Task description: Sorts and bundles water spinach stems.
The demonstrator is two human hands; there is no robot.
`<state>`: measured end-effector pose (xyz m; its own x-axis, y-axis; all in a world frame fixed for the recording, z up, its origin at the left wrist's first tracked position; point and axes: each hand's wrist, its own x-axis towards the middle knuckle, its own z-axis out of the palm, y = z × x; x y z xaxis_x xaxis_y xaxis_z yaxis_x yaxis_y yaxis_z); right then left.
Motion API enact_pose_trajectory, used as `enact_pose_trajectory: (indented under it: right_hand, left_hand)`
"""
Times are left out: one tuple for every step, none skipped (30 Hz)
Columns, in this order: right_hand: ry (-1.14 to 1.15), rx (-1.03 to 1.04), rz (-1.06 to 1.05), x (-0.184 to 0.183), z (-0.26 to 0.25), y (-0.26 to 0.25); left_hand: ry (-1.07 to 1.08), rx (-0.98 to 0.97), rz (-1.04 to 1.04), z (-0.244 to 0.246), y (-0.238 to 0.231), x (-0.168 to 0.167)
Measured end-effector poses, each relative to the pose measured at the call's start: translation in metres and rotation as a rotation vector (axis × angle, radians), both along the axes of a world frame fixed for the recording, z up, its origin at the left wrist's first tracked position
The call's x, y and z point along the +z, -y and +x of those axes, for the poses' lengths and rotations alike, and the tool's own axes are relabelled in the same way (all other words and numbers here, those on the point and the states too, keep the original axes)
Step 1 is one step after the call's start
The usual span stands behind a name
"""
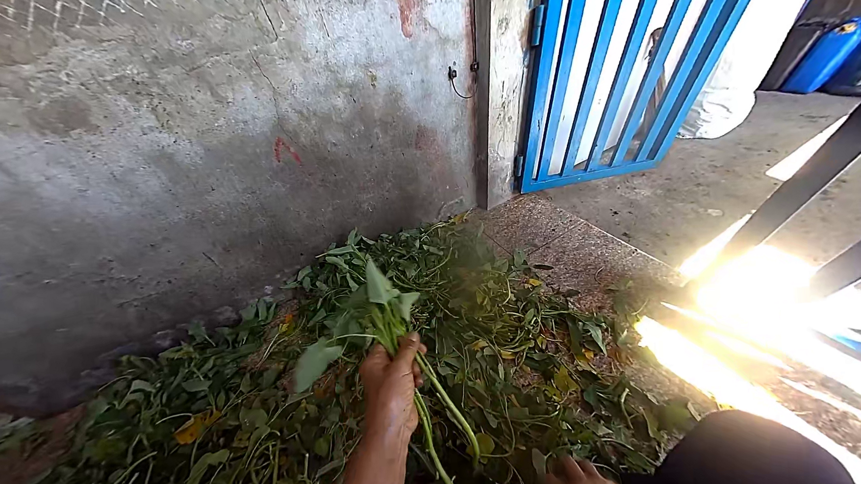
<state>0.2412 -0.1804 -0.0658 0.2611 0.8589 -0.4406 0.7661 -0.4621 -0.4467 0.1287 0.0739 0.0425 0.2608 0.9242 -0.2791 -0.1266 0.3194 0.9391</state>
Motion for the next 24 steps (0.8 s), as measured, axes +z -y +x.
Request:
enact_pose_trajectory:
  right_hand:
    - [-0.027, -0.052, 0.157, 0.008, 0.003, -0.016]
    - [-0.114, -0.12, 0.332, 0.016, 0.005, -0.033]
    - [-0.255, -0.193, 0.48, 0.025, 0.006, -0.052]
    - [-0.43, -0.265, 0.6, 0.035, 0.005, -0.071]
    - [-0.615, -0.338, 0.669, 0.048, 0.005, -0.089]
    - [-0.782, -0.414, 0.706, 0.061, 0.004, -0.105]
    - [-0.903, -0.487, 0.748, 0.072, 0.001, -0.119]
    - [-0.985, -0.552, 0.792, 0.08, -0.001, -0.131]
    - [-1.039, -0.618, 0.831, 0.084, -0.003, -0.14]
    - [-1.088, -0.689, 0.852, 0.086, -0.005, -0.148]
    - [-1.143, -0.772, 0.848, 0.088, -0.007, -0.153]
    - [-1.216, -0.857, 0.819, 0.09, -0.008, -0.156]
    - [-1.295, -0.936, 0.78, 0.091, -0.008, -0.158]
    - [-1.364, -0.998, 0.74, 0.092, -0.008, -0.159]
    - [-1.414, -1.041, 0.707, 0.091, -0.008, -0.159]
    - [-1.445, -1.064, 0.684, 0.09, -0.008, -0.159]
    - [-1.456, -1.074, 0.678, 0.089, -0.008, -0.159]
    - [-1.443, -1.071, 0.694, 0.089, -0.008, -0.159]
    - [-1.412, -1.05, 0.728, 0.089, -0.008, -0.159]
    - [-1.369, -1.025, 0.77, 0.089, -0.008, -0.158]
    - [-1.333, -1.0, 0.806, 0.089, -0.009, -0.158]
    - [-1.308, -0.981, 0.828, 0.089, -0.009, -0.157]
    - [-1.292, -0.967, 0.843, 0.089, -0.009, -0.157]
    - [-1.284, -0.956, 0.852, 0.088, -0.009, -0.157]
  left_hand:
    - [-0.005, -0.073, -0.015, 0.001, 0.003, -0.001]
    - [-0.002, -0.14, -0.014, 0.002, 0.006, -0.003]
    - [-0.001, -0.206, 0.006, 0.002, 0.01, -0.005]
    - [-0.005, -0.269, 0.033, 0.002, 0.013, -0.008]
    - [-0.013, -0.321, 0.057, 0.003, 0.015, -0.011]
    - [-0.019, -0.363, 0.078, 0.003, 0.016, -0.013]
    - [-0.026, -0.392, 0.101, 0.003, 0.017, -0.014]
    - [-0.026, -0.407, 0.118, 0.003, 0.018, -0.014]
    - [-0.025, -0.417, 0.136, 0.002, 0.019, -0.014]
    - [-0.027, -0.42, 0.154, 0.002, 0.019, -0.015]
    - [-0.031, -0.42, 0.173, 0.001, 0.019, -0.015]
    - [-0.038, -0.415, 0.194, 0.001, 0.019, -0.016]
    - [-0.05, -0.41, 0.216, 0.0, 0.018, -0.017]
    - [-0.062, -0.409, 0.233, 0.0, 0.017, -0.018]
    - [-0.073, -0.412, 0.241, -0.001, 0.017, -0.019]
    - [-0.083, -0.418, 0.246, -0.001, 0.016, -0.019]
    - [-0.094, -0.427, 0.248, -0.002, 0.016, -0.019]
    - [-0.108, -0.438, 0.243, -0.002, 0.016, -0.019]
    - [-0.121, -0.449, 0.232, -0.002, 0.016, -0.018]
    - [-0.135, -0.455, 0.22, -0.001, 0.017, -0.017]
    - [-0.144, -0.455, 0.21, -0.001, 0.017, -0.016]
    - [-0.149, -0.451, 0.204, 0.0, 0.018, -0.015]
    - [-0.148, -0.447, 0.201, 0.0, 0.018, -0.016]
    - [-0.147, -0.441, 0.197, 0.0, 0.018, -0.016]
